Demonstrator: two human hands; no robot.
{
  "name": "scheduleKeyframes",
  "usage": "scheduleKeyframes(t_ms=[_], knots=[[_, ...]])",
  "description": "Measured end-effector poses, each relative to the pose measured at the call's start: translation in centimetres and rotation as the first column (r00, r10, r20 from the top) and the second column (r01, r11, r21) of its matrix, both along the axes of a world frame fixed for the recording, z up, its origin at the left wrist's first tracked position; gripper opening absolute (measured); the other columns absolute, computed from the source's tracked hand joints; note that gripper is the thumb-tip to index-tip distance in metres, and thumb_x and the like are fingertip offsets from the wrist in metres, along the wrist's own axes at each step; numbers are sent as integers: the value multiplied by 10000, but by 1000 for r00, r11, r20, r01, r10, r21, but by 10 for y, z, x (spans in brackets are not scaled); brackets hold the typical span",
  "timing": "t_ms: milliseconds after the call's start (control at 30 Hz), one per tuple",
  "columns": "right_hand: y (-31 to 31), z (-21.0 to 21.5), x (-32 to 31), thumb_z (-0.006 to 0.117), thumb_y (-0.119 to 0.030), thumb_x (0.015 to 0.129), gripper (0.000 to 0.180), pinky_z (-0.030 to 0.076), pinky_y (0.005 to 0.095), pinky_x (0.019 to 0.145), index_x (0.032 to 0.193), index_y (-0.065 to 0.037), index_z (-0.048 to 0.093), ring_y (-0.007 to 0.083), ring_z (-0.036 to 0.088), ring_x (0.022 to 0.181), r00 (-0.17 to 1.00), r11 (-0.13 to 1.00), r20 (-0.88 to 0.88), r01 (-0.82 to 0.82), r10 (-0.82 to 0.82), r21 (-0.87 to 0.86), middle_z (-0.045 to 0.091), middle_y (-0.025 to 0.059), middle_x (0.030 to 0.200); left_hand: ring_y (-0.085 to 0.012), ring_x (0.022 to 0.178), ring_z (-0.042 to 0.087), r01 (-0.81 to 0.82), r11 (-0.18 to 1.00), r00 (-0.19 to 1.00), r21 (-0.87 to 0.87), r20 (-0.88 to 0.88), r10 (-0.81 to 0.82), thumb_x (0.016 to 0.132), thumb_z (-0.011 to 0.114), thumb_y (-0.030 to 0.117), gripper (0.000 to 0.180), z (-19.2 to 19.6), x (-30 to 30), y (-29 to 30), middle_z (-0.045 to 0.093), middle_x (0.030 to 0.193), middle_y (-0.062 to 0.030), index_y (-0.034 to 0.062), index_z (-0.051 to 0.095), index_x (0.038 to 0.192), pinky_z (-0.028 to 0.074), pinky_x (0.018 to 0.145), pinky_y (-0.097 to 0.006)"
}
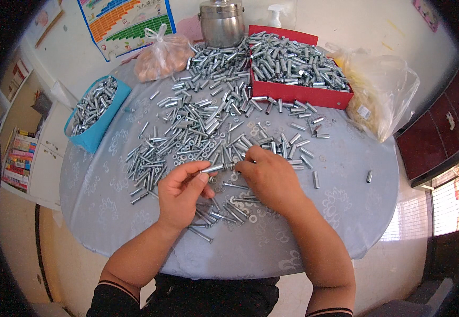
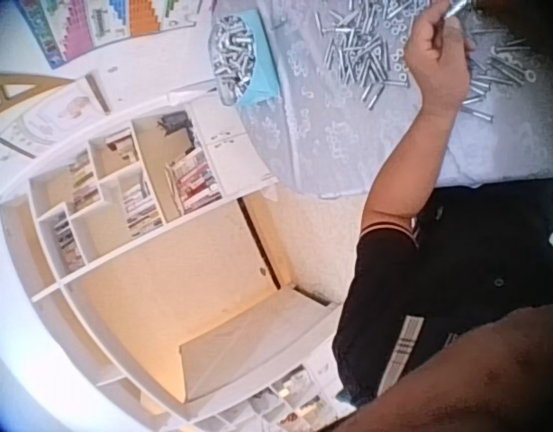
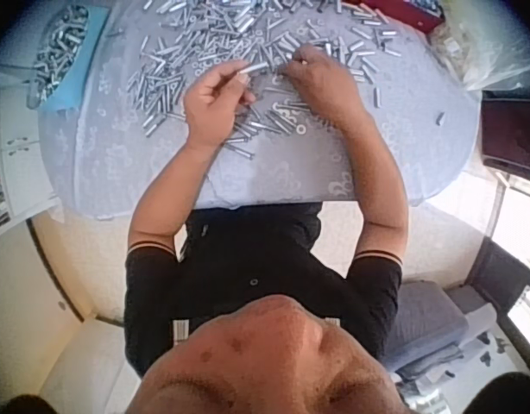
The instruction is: The person sits at a table and repeatedly picks up bolts and washers to assemble them by hand. They thread the washers onto the bolts and place the completed units into a red box on the table.
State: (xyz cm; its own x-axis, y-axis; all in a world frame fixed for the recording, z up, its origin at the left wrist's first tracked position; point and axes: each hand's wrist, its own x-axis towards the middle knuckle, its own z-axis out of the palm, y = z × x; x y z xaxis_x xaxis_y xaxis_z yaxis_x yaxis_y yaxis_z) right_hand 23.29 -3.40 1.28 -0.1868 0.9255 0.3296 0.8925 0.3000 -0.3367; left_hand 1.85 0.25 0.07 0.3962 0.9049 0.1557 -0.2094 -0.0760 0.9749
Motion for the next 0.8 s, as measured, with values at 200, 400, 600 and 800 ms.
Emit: scheduleKeyframes(t_ms=[200, 400, 600, 800], knots=[[-6, 4, 1, 700, -57, 832, 243, 509, 315, 707, 1071, -62, 659, 188, 636, 800, 904, 991, -413, 61, -106, -121, 636, 50, 910, -110, 710, 649, 14, 999, 1000, -31, -7, -14, 959, 595, 26, 247, -1, -1, -1, 712, 1004, -108, -28, 627, 1197, 533, 622, -231], [-13, 12, 2, 694, -31, 890, 200, 471, 216, 680, 1084, -16, 643, 46, 558, 765, 565, 954, -798, -64, -207, -292, 648, -11, 896, -104, 712, 649, 6, 999, 999, -38, -52, -8, 960, 602, 29, 252, 1, 0, -1, 703, 977, -76, -13, 635, 1206, 535, 626, -226], [-13, 10, -2, 686, -21, 896, 208, 478, 201, 700, 1098, 2, 641, 42, 578, 799, 469, 944, -857, -129, -213, -305, 651, -8, 919, -104, 716, 653, 24, 999, 997, -49, -70, -27, 960, 608, 30, 254, 0, 0, -2, 697, 970, -65, -10, 641, 1209, 535, 627, -225], [-12, 9, -2, 678, -18, 907, 208, 493, 208, 717, 1109, 14, 642, 46, 600, 812, 431, 938, -876, -157, -217, -310, 667, 4, 933, -104, 719, 656, 32, 999, 995, -34, -93, -35, 959, 610, 36, 257, 3, -1, -3, 701, 955, -62, -7, 644, 1210, 538, 629, -228]])
